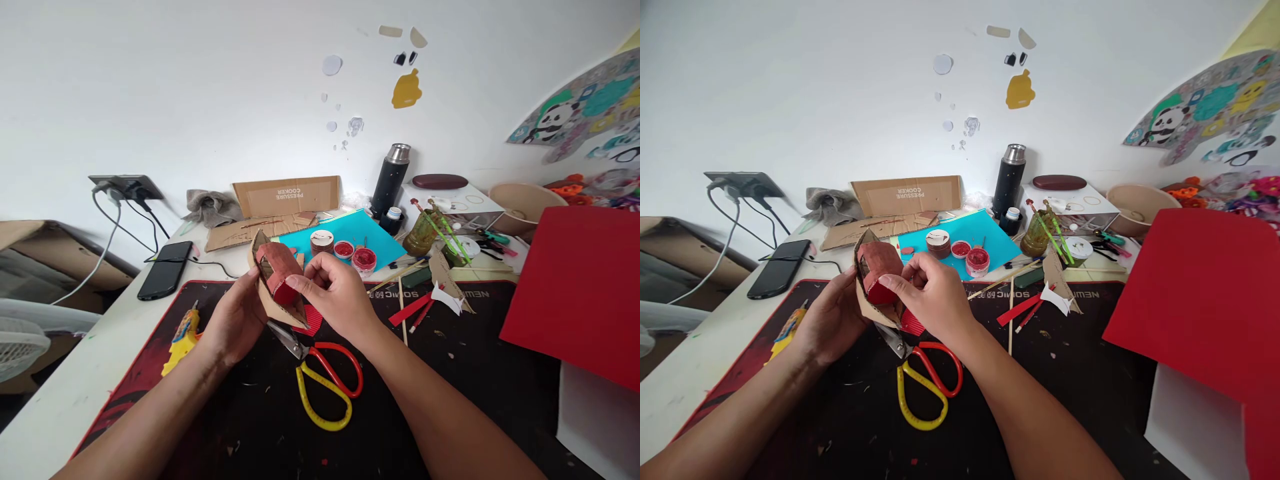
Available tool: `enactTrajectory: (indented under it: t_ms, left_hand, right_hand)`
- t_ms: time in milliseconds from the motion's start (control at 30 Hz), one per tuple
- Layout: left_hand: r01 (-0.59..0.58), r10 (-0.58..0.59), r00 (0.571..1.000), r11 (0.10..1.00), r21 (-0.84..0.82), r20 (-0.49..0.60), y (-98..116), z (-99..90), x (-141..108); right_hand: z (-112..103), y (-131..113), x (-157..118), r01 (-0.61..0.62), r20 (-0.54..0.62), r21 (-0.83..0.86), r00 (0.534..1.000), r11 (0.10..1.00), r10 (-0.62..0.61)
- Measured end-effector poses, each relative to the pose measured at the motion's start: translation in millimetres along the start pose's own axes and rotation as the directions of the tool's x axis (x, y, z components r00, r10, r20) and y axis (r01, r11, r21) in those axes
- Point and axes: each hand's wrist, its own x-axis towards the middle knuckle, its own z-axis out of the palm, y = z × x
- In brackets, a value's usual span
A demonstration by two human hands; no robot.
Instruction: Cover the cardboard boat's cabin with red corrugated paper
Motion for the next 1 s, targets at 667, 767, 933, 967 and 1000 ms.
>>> enactTrajectory:
  t_ms: [667,767,933,967,1000]
  left_hand:
    - [-0.105,0.107,0.992,0.994,0.03,-0.06,4.6,4.6,-2.3]
    - [-0.157,0.162,0.983,0.986,0.059,-0.087,5.3,2.0,-2.6]
    - [-0.209,0.219,0.972,0.971,0.121,-0.082,5.0,0.0,-3.7]
    - [-0.21,0.221,0.972,0.969,0.13,-0.08,5.0,0.5,-3.9]
    - [-0.207,0.22,0.972,0.969,0.138,-0.08,5.0,1.2,-4.1]
  right_hand:
    - [6.8,0.4,-7.9,0.176,0.006,-0.377,0.982,0.909,-0.188]
    - [6.7,-0.5,-8.9,0.225,0.076,-0.478,0.974,0.849,-0.215]
    - [5.7,0.4,-9.0,0.276,0.142,-0.588,0.96,0.76,-0.239]
    - [5.5,0.3,-9.1,0.285,0.153,-0.607,0.958,0.742,-0.243]
    - [5.4,0.0,-9.3,0.294,0.163,-0.622,0.955,0.726,-0.248]
